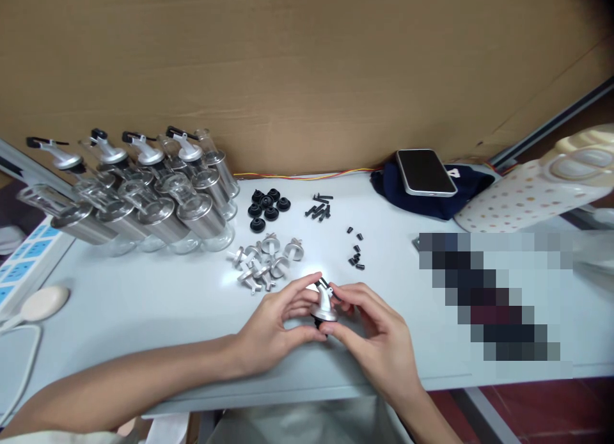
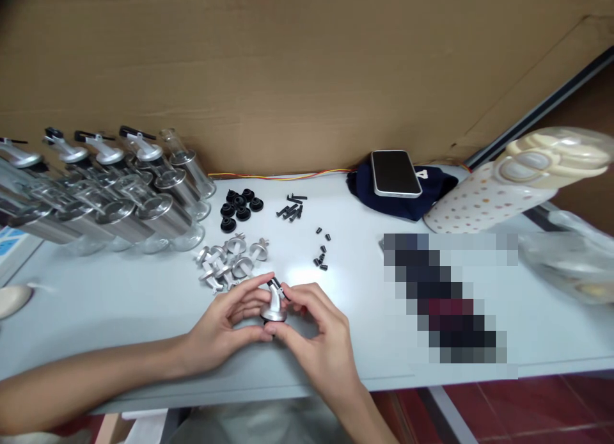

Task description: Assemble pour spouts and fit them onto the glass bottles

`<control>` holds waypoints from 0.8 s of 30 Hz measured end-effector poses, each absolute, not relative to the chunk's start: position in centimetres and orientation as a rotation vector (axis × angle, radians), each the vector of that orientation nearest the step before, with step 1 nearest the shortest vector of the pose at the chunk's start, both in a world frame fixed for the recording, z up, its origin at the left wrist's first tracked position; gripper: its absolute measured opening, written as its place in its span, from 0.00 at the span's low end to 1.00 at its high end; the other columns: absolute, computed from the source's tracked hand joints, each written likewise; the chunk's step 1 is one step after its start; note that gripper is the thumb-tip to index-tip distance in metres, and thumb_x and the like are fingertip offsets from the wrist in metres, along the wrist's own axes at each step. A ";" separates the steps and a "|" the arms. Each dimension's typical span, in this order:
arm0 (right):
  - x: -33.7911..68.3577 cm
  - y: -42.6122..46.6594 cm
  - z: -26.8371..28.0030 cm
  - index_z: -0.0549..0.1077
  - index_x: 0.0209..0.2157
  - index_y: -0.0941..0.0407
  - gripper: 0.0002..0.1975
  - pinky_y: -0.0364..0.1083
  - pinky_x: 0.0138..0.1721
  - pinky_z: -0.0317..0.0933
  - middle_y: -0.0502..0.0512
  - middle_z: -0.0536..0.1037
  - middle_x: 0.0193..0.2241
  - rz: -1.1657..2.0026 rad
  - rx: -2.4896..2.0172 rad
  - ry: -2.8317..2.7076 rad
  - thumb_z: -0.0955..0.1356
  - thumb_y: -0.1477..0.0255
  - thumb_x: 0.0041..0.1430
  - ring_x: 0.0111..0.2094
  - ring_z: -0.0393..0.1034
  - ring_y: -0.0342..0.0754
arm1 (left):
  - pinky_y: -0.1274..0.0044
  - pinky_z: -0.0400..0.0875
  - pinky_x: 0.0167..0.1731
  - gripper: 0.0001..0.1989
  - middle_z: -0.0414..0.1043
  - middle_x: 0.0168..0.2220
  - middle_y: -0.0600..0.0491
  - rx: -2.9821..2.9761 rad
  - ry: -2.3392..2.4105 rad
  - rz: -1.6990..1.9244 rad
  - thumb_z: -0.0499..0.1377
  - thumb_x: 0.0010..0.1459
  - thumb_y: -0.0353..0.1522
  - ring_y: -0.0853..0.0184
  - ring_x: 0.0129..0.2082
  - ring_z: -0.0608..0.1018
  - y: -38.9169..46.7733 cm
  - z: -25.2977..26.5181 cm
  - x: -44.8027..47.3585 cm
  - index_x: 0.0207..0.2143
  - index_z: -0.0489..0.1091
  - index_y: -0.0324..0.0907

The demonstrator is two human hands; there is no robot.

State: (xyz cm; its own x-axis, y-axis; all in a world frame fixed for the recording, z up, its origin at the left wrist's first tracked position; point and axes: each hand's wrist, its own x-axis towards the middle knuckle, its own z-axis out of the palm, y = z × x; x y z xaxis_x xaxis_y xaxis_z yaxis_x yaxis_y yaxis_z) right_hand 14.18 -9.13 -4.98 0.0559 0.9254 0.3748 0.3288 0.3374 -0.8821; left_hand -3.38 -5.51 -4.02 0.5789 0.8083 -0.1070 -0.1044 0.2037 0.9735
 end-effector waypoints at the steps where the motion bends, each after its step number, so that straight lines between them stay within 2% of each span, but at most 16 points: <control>1: 14.2 -9.1 -4.9 0.77 0.43 0.50 0.15 0.42 0.31 0.67 0.51 0.76 0.31 0.682 -1.200 -1.488 0.75 0.68 0.52 0.30 0.69 0.45 | 0.71 0.71 0.52 0.32 0.75 0.44 0.52 1.195 0.728 0.715 0.67 0.49 0.25 0.65 0.46 0.78 -5.5 -4.0 -3.4 0.57 0.65 0.45; 10: 13.9 -9.4 -4.7 0.76 0.42 0.52 0.13 0.44 0.31 0.69 0.53 0.76 0.32 0.626 -1.185 -1.483 0.74 0.71 0.53 0.31 0.71 0.46 | 0.71 0.72 0.52 0.30 0.76 0.41 0.53 1.135 0.734 0.748 0.67 0.47 0.23 0.66 0.45 0.79 -5.7 -3.6 -3.2 0.52 0.63 0.45; 17: 14.1 -9.6 -5.1 0.70 0.52 0.49 0.20 0.48 0.43 0.71 0.55 0.77 0.41 0.601 -1.136 -1.517 0.71 0.72 0.58 0.41 0.74 0.49 | 0.75 0.72 0.50 0.16 0.75 0.43 0.52 1.172 0.754 0.896 0.67 0.50 0.25 0.67 0.47 0.78 -5.8 -3.6 -3.5 0.39 0.66 0.43; 21: 14.2 -9.4 -4.8 0.73 0.49 0.49 0.17 0.48 0.46 0.70 0.56 0.78 0.44 0.588 -1.136 -1.599 0.70 0.75 0.59 0.46 0.73 0.51 | 0.75 0.72 0.51 0.16 0.75 0.46 0.49 1.187 0.766 0.871 0.66 0.53 0.29 0.65 0.48 0.78 -5.6 -3.6 -3.5 0.44 0.68 0.42; 24: 14.2 -9.4 -4.7 0.76 0.47 0.49 0.14 0.48 0.45 0.71 0.55 0.79 0.42 0.554 -1.163 -1.564 0.68 0.77 0.60 0.45 0.74 0.50 | 0.74 0.73 0.51 0.17 0.75 0.51 0.47 1.279 0.754 0.840 0.63 0.56 0.31 0.64 0.49 0.78 -5.6 -3.4 -3.6 0.49 0.69 0.41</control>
